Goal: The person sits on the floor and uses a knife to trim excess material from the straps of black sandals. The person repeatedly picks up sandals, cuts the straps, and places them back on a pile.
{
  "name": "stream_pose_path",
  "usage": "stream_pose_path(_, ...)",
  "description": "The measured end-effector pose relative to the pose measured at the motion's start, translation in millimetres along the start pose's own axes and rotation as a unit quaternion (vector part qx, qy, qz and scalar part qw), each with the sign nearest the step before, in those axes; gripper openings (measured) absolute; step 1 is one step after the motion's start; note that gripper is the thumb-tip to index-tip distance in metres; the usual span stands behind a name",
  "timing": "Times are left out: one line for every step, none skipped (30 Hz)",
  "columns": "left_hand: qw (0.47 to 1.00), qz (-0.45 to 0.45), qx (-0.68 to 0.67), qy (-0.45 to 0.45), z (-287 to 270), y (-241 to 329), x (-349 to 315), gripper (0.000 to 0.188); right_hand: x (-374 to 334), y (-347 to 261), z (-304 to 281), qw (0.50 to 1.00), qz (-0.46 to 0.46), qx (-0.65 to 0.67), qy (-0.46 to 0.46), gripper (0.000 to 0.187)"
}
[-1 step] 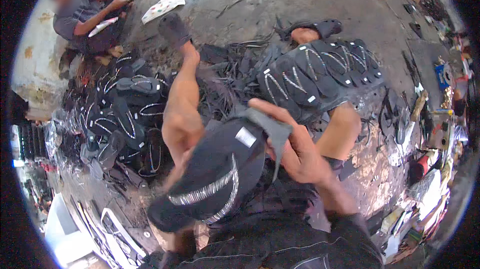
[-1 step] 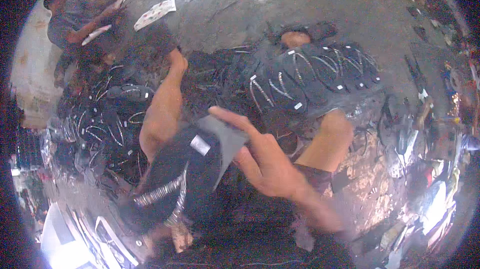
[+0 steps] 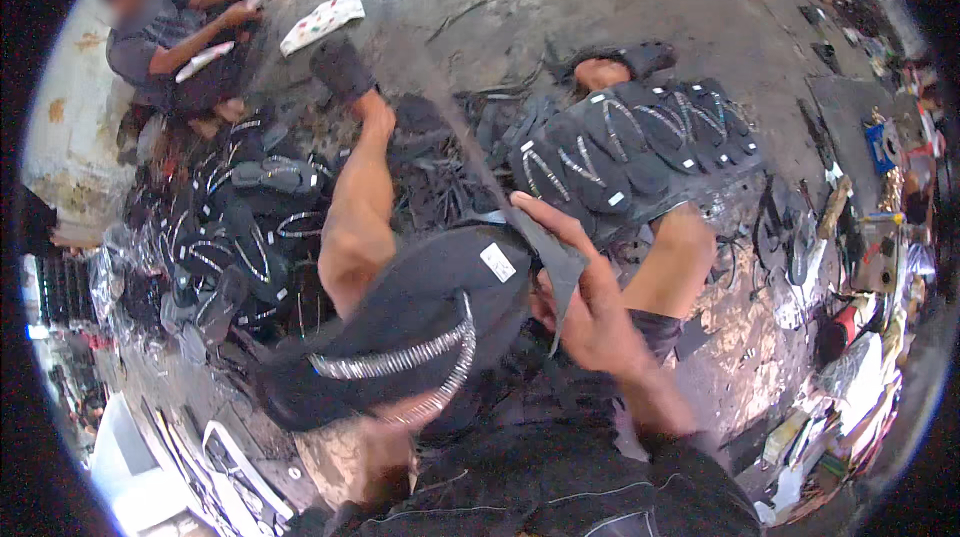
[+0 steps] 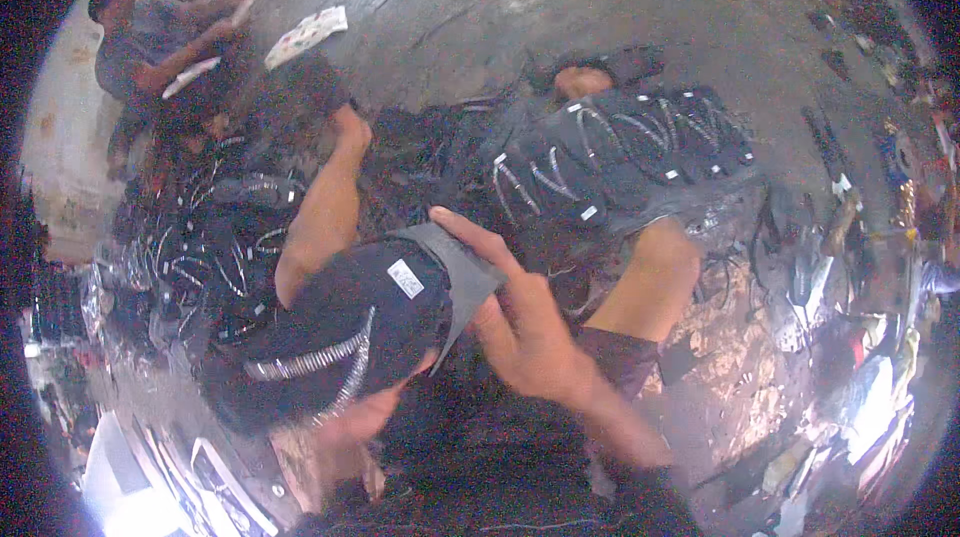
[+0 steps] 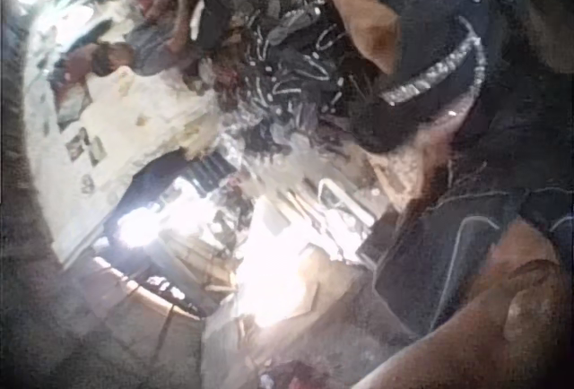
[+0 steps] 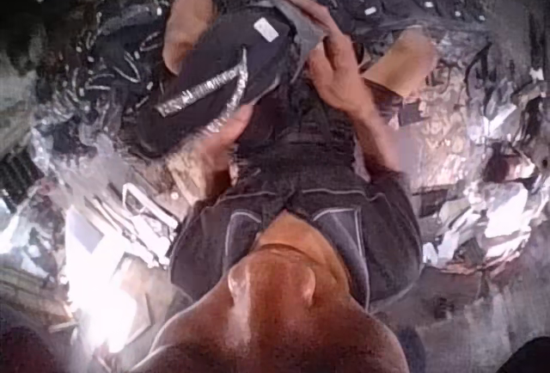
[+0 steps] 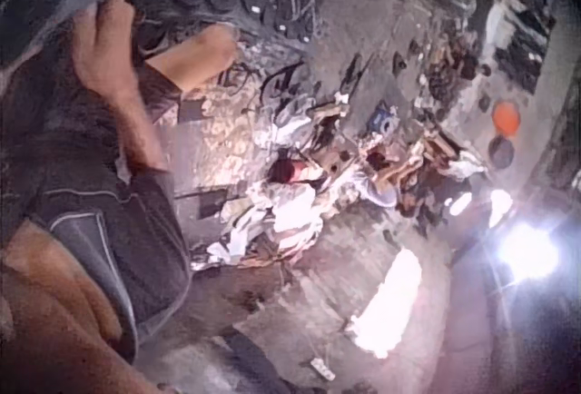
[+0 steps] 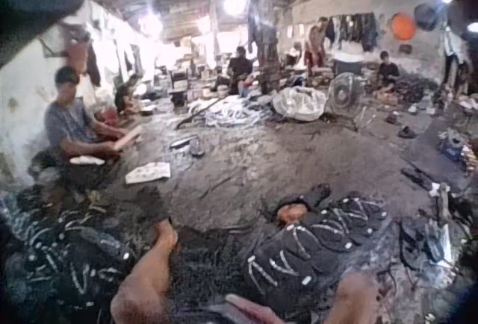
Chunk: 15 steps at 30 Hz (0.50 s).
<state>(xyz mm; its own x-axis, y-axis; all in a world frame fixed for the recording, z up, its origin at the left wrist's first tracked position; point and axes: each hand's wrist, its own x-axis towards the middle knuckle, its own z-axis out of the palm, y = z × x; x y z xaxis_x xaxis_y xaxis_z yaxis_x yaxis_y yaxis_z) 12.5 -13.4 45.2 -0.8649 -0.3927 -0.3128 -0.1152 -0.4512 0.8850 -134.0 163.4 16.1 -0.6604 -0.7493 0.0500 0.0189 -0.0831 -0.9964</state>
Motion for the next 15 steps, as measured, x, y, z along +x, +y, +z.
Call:
stream_pose_path(0.989, 0.045, -0.138, 0.029, 14.3, -11.3, 5.7, 0.048, -14.6, 5.4, 5.0, 0.997, -0.008, 0.035, 0.072, 0.058)
stream_pose_path(0.97, 0.08, -0.225, 0.052, 32.6, -13.1, 13.2, 0.048, -19.3, 14.2, 12.6, 0.993, -0.025, 0.04, 0.107, 0.057)
stream_pose_path(0.949, 0.107, -0.289, 0.072, 45.5, -14.4, 24.8, 0.049, -20.6, 17.6, 16.5, 0.989, -0.032, 0.061, 0.13, 0.056)
stream_pose_path(0.946, 0.116, -0.293, 0.078, 55.2, -11.2, 39.7, 0.049, -18.6, 21.1, 17.0, 0.984, -0.041, 0.078, 0.152, 0.054)
stream_pose_path(0.946, 0.125, -0.287, 0.087, 60.5, -9.1, 51.7, 0.05, -18.4, 21.4, 14.0, 0.98, -0.04, 0.127, 0.145, 0.054)
stream_pose_path(0.952, 0.123, -0.264, 0.098, 62.4, -10.9, 58.9, 0.048, -20.3, 18.4, 12.9, 0.975, -0.034, 0.173, 0.136, 0.054)
stream_pose_path(0.957, 0.123, -0.24, 0.108, 63.9, -10.5, 64.7, 0.046, -21.9, 14.6, 12.2, 0.967, -0.029, 0.219, 0.126, 0.053)
stream_pose_path(0.962, 0.117, -0.219, 0.115, 67.4, -15.3, 73.4, 0.044, -31.6, 11.8, 6.2, 0.976, -0.001, 0.143, 0.165, 0.045)
stream_pose_path(0.959, 0.106, -0.236, 0.115, 67.6, -18.6, 73.8, 0.042, -49.7, 19.7, 2.3, 0.988, 0.018, 0.035, 0.151, 0.038)
stream_pose_path(0.956, 0.091, -0.255, 0.109, 68.4, -26.1, 76.8, 0.041, -74.8, 32.7, -2.5, 0.986, 0.038, -0.077, 0.141, 0.033)
stream_pose_path(0.953, 0.074, -0.273, 0.113, 67.3, -34.5, 76.7, 0.039, -103.7, 40.3, -1.8, 0.979, 0.084, -0.115, 0.145, 0.029)
stream_pose_path(0.954, 0.049, -0.275, 0.11, 68.7, -37.3, 73.4, 0.035, -133.6, 44.6, -1.3, 0.968, 0.136, -0.152, 0.146, 0.026)
stream_pose_path(0.954, 0.029, -0.279, 0.106, 69.2, -40.5, 73.7, 0.036, -161.5, 46.7, -4.2, 0.958, 0.167, -0.185, 0.145, 0.026)
stream_pose_path(0.955, 0.012, -0.277, 0.106, 64.2, -42.5, 71.1, 0.036, -179.4, 46.2, -5.5, 0.947, 0.198, -0.211, 0.14, 0.026)
stream_pose_path(0.955, -0.006, -0.276, 0.105, 59.8, -45.6, 68.1, 0.037, -188.9, 48.6, -10.8, 0.943, 0.201, -0.232, 0.131, 0.027)
